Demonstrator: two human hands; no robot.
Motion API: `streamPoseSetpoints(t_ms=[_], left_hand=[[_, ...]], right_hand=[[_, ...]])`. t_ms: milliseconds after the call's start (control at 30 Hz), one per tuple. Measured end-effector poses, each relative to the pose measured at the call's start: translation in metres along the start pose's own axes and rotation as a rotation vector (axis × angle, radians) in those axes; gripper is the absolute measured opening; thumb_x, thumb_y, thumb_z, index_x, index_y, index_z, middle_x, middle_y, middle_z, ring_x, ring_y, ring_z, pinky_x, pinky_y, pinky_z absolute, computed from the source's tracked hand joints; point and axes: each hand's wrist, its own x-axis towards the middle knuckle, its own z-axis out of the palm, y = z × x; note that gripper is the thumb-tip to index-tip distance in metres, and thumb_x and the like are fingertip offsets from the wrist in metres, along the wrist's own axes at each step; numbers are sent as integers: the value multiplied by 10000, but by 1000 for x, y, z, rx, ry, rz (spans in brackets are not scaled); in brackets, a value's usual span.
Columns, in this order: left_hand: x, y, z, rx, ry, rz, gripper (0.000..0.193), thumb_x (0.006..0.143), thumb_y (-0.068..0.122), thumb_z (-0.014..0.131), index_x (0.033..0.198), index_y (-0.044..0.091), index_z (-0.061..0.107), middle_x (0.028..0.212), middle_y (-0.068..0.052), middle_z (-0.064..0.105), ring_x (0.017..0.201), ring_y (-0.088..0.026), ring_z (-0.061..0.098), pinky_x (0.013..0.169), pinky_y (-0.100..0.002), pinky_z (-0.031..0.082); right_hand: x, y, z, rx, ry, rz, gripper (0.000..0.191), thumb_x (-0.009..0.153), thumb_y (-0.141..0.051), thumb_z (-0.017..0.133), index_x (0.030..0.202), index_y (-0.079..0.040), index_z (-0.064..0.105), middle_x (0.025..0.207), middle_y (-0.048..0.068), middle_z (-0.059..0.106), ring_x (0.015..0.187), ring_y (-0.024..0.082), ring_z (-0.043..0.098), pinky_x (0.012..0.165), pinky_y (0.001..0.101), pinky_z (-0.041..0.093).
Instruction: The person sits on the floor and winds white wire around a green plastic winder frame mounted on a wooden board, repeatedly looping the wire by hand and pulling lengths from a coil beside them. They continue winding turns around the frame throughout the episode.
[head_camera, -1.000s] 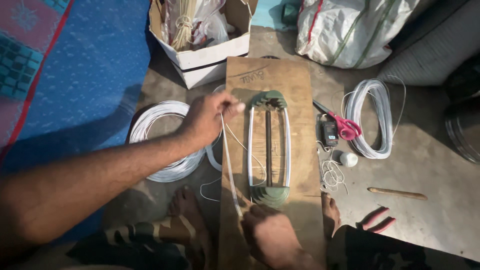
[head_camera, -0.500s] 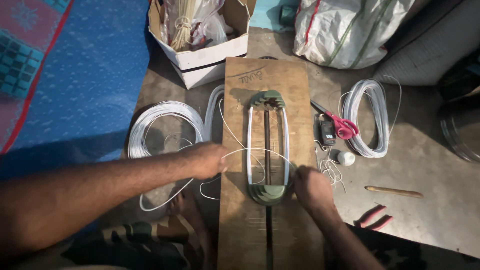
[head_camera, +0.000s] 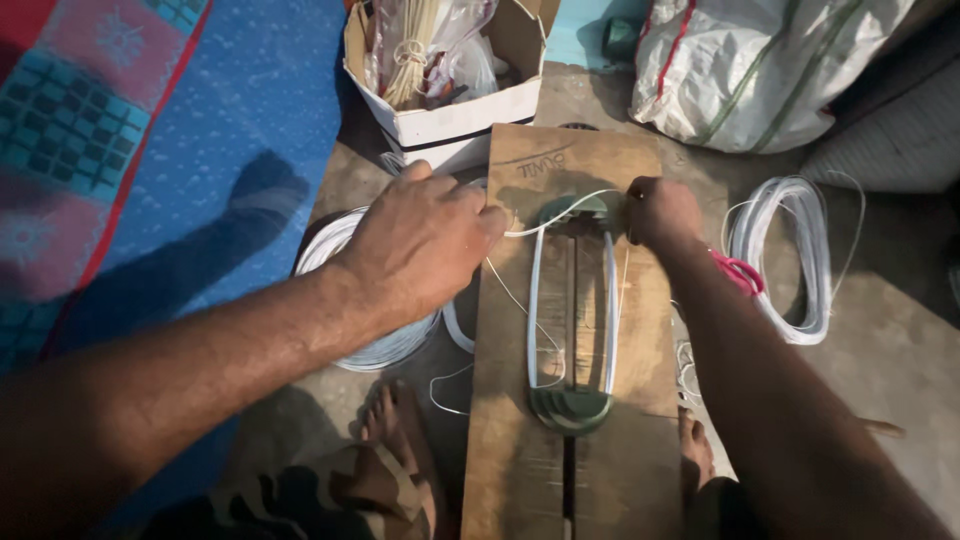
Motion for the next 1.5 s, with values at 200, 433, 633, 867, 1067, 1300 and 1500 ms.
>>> streamPoseSetpoints(t_ms=[200, 433, 633, 867, 1067, 1300, 1500], left_hand=[[-8, -11, 12, -33, 39, -93, 32, 838, 126, 660, 850, 97, 664, 842, -93, 629, 858, -295, 678, 756, -475, 528], [-15, -34, 21, -127, 257, -108, 49, 922, 96, 707, 957, 79, 677, 856, -77, 649, 843, -296, 660, 783, -476, 513], [-15, -22, 47, -549, 350, -345, 224, 932, 198, 751, 1071, 44, 668, 925, -116, 687, 865, -322, 674, 782, -429, 533], [-15, 12, 82, -769, -174, -514, 420, 956, 447, 683, 927, 29, 704, 777, -151, 697, 694, -302, 683, 658, -427, 521], [-37, 18, 100, -753, -301, -384, 487, 946, 539, 614, 900, 64, 713, 737, -142, 707, 711, -307, 704, 654, -455, 542], [-62, 20, 127, -746, -788, -604, 554, 945, 561, 621, 846, 20, 690, 704, -111, 747, 620, -239, 729, 602, -405, 555], [-63, 38, 109, -976, -1308, -551, 191, 913, 204, 680, 896, 15, 655, 741, -134, 749, 570, -209, 750, 514, -423, 614]], right_hand=[[61, -66, 4, -129, -350, -7, 227, 754, -282, 800, 756, -57, 766, 669, 83, 726, 577, 251, 737, 584, 428, 604], [-21, -105, 54, -543, -46, -739, 196, 743, -248, 736, 869, -100, 761, 864, 138, 746, 826, 328, 727, 708, 463, 579], [-212, -80, 66, -558, -652, -573, 124, 842, -159, 660, 923, -117, 744, 907, 87, 719, 926, 299, 687, 793, 455, 538], [-298, -42, 46, 293, -254, -406, 136, 825, -157, 732, 811, -63, 634, 843, 137, 651, 806, 389, 658, 653, 472, 524], [-311, -24, 77, 379, -227, -534, 245, 718, -132, 740, 924, -45, 639, 905, 186, 655, 846, 443, 639, 673, 488, 521], [-300, 35, 89, 29, -333, 148, 300, 869, -338, 690, 1114, -165, 669, 988, 194, 722, 938, 416, 686, 811, 500, 555], [-234, 64, 74, -28, -65, 275, 306, 947, -385, 590, 932, -101, 704, 891, 224, 739, 874, 451, 698, 785, 559, 547]])
